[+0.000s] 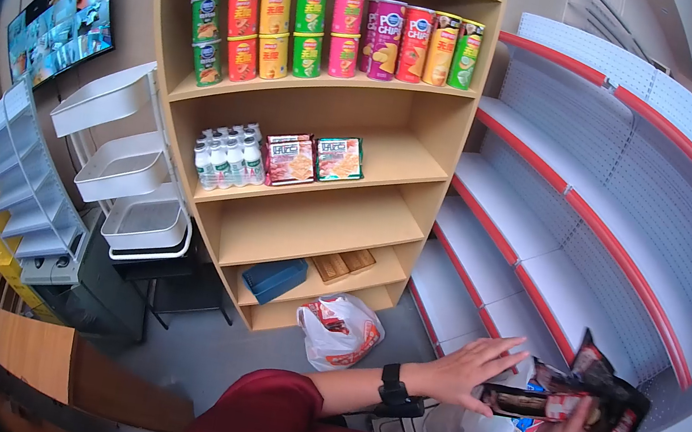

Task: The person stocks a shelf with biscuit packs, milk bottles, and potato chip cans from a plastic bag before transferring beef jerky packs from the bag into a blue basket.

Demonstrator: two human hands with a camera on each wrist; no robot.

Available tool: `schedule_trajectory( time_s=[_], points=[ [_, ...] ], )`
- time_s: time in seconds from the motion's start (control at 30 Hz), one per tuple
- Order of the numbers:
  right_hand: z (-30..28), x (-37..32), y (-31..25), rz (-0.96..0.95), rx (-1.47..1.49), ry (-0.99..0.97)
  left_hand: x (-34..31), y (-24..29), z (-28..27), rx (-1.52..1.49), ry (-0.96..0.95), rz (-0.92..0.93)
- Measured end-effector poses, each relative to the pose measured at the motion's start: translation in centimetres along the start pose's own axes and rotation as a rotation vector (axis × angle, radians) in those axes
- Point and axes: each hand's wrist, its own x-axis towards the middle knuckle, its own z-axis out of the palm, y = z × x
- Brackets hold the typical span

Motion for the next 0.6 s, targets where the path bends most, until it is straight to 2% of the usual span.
schedule_trajectory(
  time_s=[0.1,0.13,0.17,0.23,0.27,0.3,0.37,0.4,0.43,0.5,0.57,0.6],
  points=[
    [2.5,-2.6,0.7,0.135,0.228,-0.284,-0.4,-0.1,0.8,0.075,-0.002,0.025],
    [2.1,-2.8,1.0,0.248,0.176,-0.321,-0.8,-0.2,1.0,-0.053,-0.103,-0.054],
    [1.4,-2.6,1.4,0.251,0.180,-0.327,-1.1,-0.3,0.9,-0.183,-0.201,-0.132],
    [1.7,-1.9,0.5,0.327,0.143,-0.156,-2.3,-0.7,-0.2,-0.090,-0.204,-0.111],
    [2.9,-1.8,-1.5,0.301,0.192,0.029,-3.0,-1.0,-0.7,-0.041,-0.203,-0.144],
    [-2.1,0.8,2.2,0.299,0.170,-0.031,-3.9,-1.4,-1.1,0.007,-0.203,-0.177],
    [-1.5,1.7,-2.0,0.160,0.154,0.157,-6.2,-2.7,-1.7,0.024,-0.150,-0.207],
    [-4.6,3.3,-0.8,0.093,0.121,0.119,-7.3,-3.2,-2.2,0.031,-0.144,-0.288],
    [-4.0,3.6,-2.6,0.019,0.130,0.200,-8.3,-3.5,-2.7,0.038,-0.137,-0.365],
    [-10.2,7.1,-0.3,-0.247,-0.092,0.080,-10.2,-3.7,-3.7,0.080,-0.093,-0.404],
    [-8.3,5.1,-2.7,-0.490,-0.970,0.146,-11.3,-3.7,-4.3,0.121,-0.055,-0.442],
    [-10.0,6.1,-0.4,-0.388,-0.327,-0.014,-11.5,-3.7,-4.7,0.128,-0.080,-0.506]
  ],
)
